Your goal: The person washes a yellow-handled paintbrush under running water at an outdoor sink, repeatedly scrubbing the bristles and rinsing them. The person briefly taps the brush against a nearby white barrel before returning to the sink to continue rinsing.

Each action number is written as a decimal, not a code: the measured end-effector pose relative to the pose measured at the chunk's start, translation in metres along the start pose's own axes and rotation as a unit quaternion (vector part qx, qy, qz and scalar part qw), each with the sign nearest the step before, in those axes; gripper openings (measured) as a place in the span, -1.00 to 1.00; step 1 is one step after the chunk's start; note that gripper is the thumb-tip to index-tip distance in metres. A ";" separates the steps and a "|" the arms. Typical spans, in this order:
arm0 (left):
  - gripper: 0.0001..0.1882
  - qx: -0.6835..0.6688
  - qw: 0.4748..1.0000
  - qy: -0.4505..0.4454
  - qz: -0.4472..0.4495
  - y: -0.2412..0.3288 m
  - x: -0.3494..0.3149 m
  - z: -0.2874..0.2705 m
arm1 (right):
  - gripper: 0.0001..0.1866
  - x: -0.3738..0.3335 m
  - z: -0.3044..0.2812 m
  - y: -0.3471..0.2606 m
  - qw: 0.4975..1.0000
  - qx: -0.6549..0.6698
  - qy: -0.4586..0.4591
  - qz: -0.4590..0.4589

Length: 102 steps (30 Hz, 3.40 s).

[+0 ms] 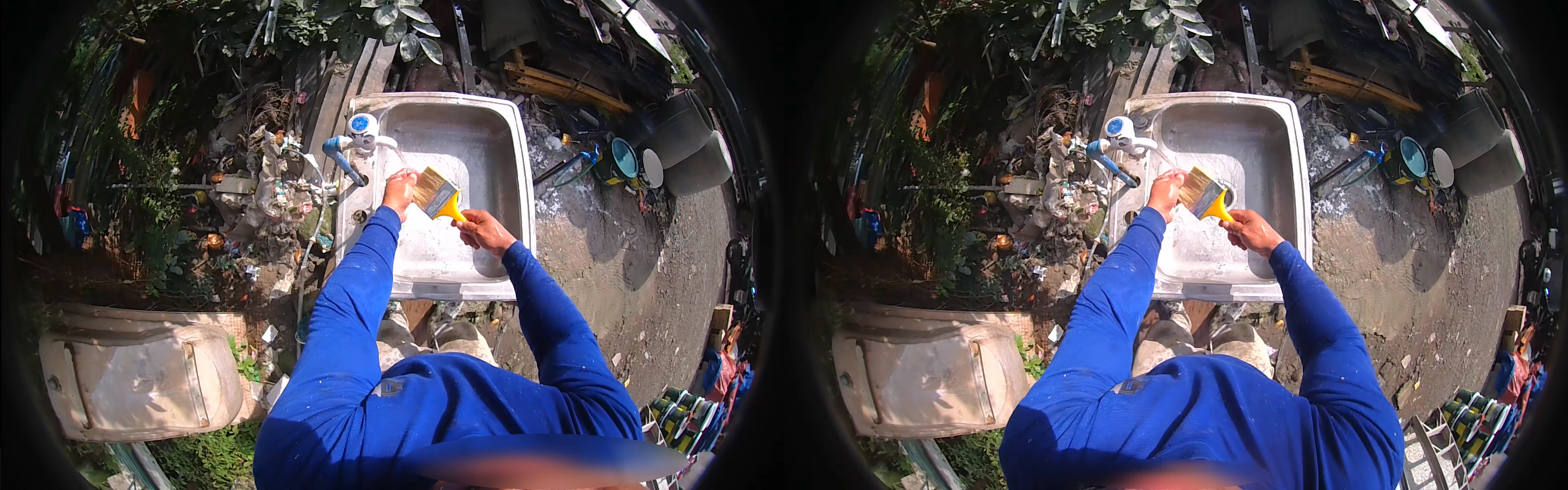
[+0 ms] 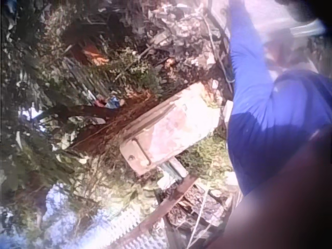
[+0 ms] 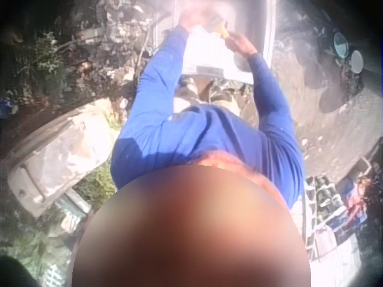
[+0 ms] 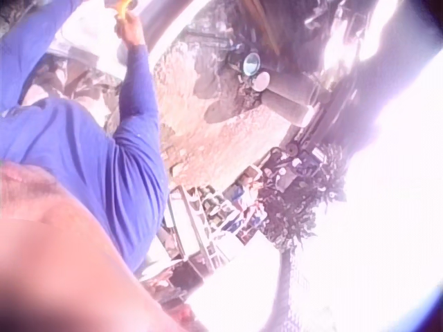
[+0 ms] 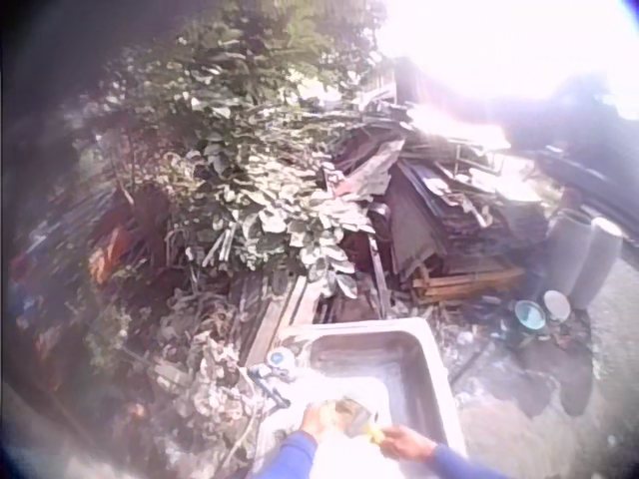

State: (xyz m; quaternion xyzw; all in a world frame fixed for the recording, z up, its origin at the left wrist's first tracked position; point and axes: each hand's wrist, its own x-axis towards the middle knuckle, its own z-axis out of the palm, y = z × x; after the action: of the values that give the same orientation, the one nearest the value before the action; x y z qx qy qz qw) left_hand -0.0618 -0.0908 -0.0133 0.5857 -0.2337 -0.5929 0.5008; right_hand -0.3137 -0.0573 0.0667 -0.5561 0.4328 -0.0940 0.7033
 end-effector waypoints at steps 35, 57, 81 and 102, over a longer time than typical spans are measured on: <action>-0.43 0.704 0.664 0.099 0.232 0.258 -0.102 -0.013 | -0.63 -0.375 -0.159 0.343 0.765 -0.124 0.523 0.355; -0.50 0.680 0.592 -0.142 0.410 0.282 -0.094 -0.036 | -0.59 -0.419 0.121 0.417 0.668 0.060 0.605 0.429; -0.75 0.669 0.571 -0.102 0.465 0.246 -0.068 -0.039 | -0.73 -0.579 0.084 0.135 0.672 0.242 0.682 -0.159; -0.36 0.531 0.588 -0.250 0.556 -0.041 -0.273 0.484 | -0.56 -0.914 -0.232 0.116 0.458 -0.370 0.796 -0.139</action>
State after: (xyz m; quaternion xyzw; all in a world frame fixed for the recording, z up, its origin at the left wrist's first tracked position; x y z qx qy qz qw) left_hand -0.5756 0.0121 0.1761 0.3326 -0.9033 -0.0930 0.2544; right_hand -1.0752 0.3835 0.4258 -0.5009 0.7154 -0.4233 -0.2412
